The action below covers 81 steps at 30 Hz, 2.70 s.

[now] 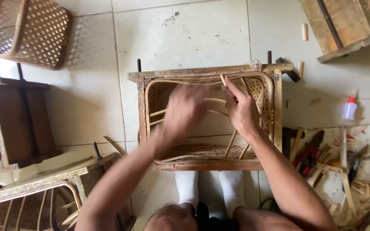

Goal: The person assembles a rectangular woven basket by fitting a pre-woven body into a wooden mold, then inserting and securing curved bamboo strips along the top rim using a hammer and pliers.

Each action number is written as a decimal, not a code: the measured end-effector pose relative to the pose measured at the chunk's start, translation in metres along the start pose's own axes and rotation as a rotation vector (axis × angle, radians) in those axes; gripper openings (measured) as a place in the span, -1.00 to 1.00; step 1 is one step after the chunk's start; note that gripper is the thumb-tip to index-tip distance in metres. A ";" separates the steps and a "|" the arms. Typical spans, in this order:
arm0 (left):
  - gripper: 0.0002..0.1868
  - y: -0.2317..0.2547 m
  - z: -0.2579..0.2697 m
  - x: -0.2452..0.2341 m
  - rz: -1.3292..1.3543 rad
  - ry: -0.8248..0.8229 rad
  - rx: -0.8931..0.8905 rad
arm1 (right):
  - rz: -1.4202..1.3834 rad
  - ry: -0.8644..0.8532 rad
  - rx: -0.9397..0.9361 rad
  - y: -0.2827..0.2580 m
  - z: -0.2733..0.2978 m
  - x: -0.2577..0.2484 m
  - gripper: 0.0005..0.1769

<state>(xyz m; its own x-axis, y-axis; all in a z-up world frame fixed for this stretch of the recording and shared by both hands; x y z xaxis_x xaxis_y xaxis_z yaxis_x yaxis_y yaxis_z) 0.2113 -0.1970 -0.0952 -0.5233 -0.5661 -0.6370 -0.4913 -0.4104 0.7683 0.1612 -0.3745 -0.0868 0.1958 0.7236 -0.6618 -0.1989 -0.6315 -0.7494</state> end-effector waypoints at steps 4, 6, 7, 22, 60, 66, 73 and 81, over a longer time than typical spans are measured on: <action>0.04 -0.006 -0.089 -0.009 -0.394 0.139 0.210 | 0.086 -0.050 0.107 -0.003 -0.002 -0.007 -0.58; 0.00 -0.029 -0.099 0.014 -0.261 -0.220 -0.112 | 0.090 -0.059 0.119 -0.004 -0.002 -0.009 -0.56; -0.03 -0.033 -0.100 0.016 -0.243 -0.229 -0.149 | 0.135 -0.067 0.130 -0.002 -0.001 -0.013 -0.55; -0.23 -0.020 -0.097 0.000 -0.141 -0.089 -0.172 | 0.200 -0.256 0.216 -0.010 -0.001 -0.024 -0.50; -0.14 -0.043 -0.092 0.026 -0.298 -0.196 -0.193 | 0.324 -0.325 0.301 -0.005 0.001 -0.007 -0.47; 0.05 -0.038 -0.068 -0.004 -0.293 0.029 -0.035 | 0.666 -0.486 0.357 0.009 0.001 -0.023 -0.31; 0.04 -0.041 -0.089 0.000 -0.311 -0.061 -0.167 | 0.765 -0.358 0.010 0.012 -0.006 -0.016 -0.44; -0.01 -0.050 -0.090 0.006 -0.302 -0.003 -0.152 | 0.711 -0.303 -0.052 0.019 -0.008 -0.002 -0.35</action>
<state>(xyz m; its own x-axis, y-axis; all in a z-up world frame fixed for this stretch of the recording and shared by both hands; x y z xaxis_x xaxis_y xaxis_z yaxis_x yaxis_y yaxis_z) 0.2954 -0.2445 -0.1317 -0.3725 -0.4005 -0.8372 -0.5147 -0.6615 0.5454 0.1653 -0.3898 -0.0997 -0.2343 0.1787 -0.9556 -0.1314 -0.9798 -0.1510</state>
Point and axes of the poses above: each hand's wrist, its own z-axis away from the middle knuckle, its own x-axis out of the palm, y = z × x, the point moved 6 cm from there along -z, towards the middle knuckle, and after that the axes turned 14 degrees about z, right-handed, at the moved point
